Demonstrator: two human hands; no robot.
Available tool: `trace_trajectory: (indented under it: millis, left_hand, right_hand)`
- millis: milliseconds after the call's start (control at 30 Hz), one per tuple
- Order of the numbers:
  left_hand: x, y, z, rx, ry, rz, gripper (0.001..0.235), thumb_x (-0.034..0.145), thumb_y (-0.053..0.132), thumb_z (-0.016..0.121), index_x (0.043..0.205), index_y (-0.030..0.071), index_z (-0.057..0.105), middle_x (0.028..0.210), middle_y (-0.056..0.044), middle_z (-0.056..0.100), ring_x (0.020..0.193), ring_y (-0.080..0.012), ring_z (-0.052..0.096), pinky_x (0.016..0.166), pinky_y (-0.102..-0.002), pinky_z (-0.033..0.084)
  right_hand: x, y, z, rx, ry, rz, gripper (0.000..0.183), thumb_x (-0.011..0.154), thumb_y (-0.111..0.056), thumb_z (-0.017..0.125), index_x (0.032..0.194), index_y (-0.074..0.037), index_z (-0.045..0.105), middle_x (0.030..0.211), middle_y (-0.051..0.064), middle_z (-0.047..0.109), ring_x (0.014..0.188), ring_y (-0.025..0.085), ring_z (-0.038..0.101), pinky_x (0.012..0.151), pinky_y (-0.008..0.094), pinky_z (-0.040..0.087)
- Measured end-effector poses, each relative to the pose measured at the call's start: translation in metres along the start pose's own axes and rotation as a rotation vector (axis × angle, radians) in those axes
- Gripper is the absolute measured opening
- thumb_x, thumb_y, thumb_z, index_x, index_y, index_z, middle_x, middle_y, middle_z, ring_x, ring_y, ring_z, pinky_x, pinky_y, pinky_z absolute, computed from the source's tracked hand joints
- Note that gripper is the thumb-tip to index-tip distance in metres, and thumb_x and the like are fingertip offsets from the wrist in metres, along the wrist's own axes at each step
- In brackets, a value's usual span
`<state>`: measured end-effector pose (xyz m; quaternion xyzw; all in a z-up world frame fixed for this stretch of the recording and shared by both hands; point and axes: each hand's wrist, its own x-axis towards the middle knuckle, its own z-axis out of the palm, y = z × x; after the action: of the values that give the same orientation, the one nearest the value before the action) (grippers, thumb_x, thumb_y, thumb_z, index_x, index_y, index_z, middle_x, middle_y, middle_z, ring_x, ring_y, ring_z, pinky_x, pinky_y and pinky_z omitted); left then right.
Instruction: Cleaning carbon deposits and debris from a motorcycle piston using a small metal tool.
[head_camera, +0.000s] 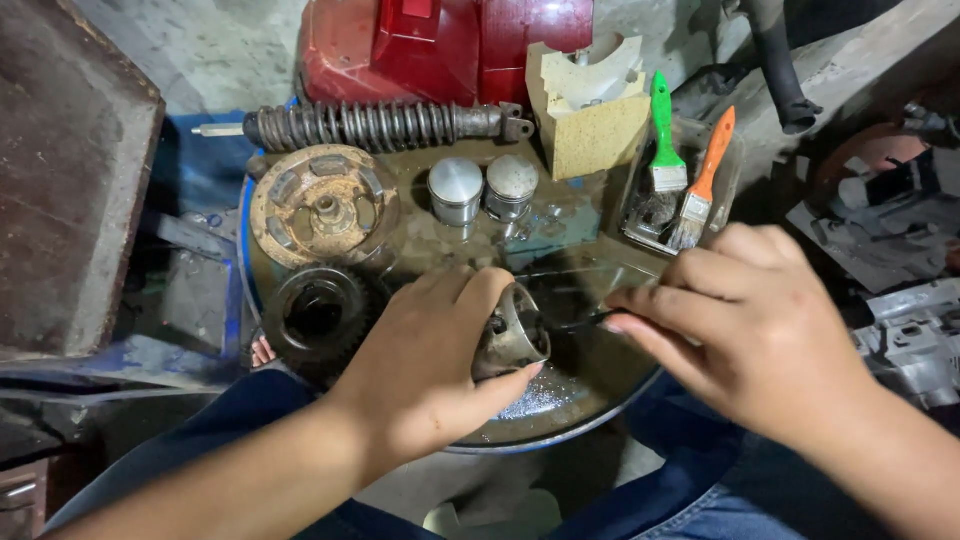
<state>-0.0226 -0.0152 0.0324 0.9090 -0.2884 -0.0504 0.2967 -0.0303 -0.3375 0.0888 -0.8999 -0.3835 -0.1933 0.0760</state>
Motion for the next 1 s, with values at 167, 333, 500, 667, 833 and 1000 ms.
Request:
trace_trajectory:
  millis: [167, 333, 500, 667, 833, 1000]
  left_hand:
    - [0.000, 0.004, 0.001, 0.017, 0.043, 0.015, 0.075, 0.103, 0.057, 0.089, 0.154, 0.006, 0.068, 0.138, -0.018, 0.079, 0.130, -0.0449, 0.073, 0.115, -0.058, 0.053]
    - [-0.004, -0.001, 0.002, -0.014, 0.029, -0.019, 0.076, 0.104, 0.057, 0.087, 0.156, 0.006, 0.068, 0.139, -0.017, 0.080, 0.129, -0.0429, 0.073, 0.113, -0.058, 0.054]
    - [-0.004, -0.001, 0.000, 0.016, 0.063, -0.003, 0.084, 0.100, 0.056, 0.091, 0.161, 0.004, 0.067, 0.147, -0.019, 0.080, 0.138, -0.0457, 0.070, 0.118, -0.061, 0.051]
    - [-0.007, -0.010, 0.004, -0.001, 0.064, -0.009, 0.080, 0.100, 0.058, 0.089, 0.158, 0.007, 0.068, 0.146, -0.020, 0.077, 0.137, -0.0466, 0.068, 0.114, -0.061, 0.051]
    - [-0.003, -0.014, 0.008, 0.038, 0.106, 0.025, 0.088, 0.095, 0.059, 0.091, 0.159, 0.005, 0.067, 0.148, -0.022, 0.076, 0.138, -0.0481, 0.068, 0.117, -0.061, 0.050]
    - [-0.005, -0.019, 0.011, 0.045, 0.131, 0.065, 0.084, 0.102, 0.066, 0.078, 0.157, 0.004, 0.067, 0.142, -0.020, 0.077, 0.128, -0.0476, 0.069, 0.110, -0.062, 0.051]
  right_hand:
    - [-0.004, 0.009, 0.001, -0.037, -0.014, 0.020, 0.029, 0.108, -0.046, 0.097, 0.112, -0.018, 0.094, 0.086, -0.001, 0.071, 0.088, 0.030, 0.058, 0.082, 0.047, 0.045]
    - [0.009, 0.000, -0.004, -0.009, 0.026, -0.046, 0.027, 0.109, -0.039, 0.099, 0.114, -0.013, 0.091, 0.090, 0.002, 0.067, 0.085, 0.033, 0.057, 0.080, 0.050, 0.044]
    - [0.010, 0.010, -0.008, -0.040, 0.017, -0.036, 0.031, 0.107, -0.046, 0.102, 0.109, -0.017, 0.091, 0.091, 0.000, 0.069, 0.089, 0.032, 0.059, 0.087, 0.051, 0.042]
    - [0.014, 0.001, 0.002, -0.060, 0.052, -0.082, 0.034, 0.109, -0.047, 0.103, 0.110, -0.016, 0.090, 0.090, 0.000, 0.065, 0.089, 0.032, 0.060, 0.086, 0.051, 0.043]
    - [0.012, 0.012, -0.003, -0.073, 0.049, -0.020, 0.036, 0.111, -0.054, 0.097, 0.103, -0.021, 0.086, 0.089, -0.003, 0.061, 0.088, 0.034, 0.054, 0.095, 0.053, 0.041]
    - [0.018, 0.001, 0.011, -0.052, 0.116, -0.082, 0.041, 0.108, -0.056, 0.103, 0.101, -0.019, 0.085, 0.089, -0.003, 0.066, 0.089, 0.031, 0.055, 0.095, 0.051, 0.042]
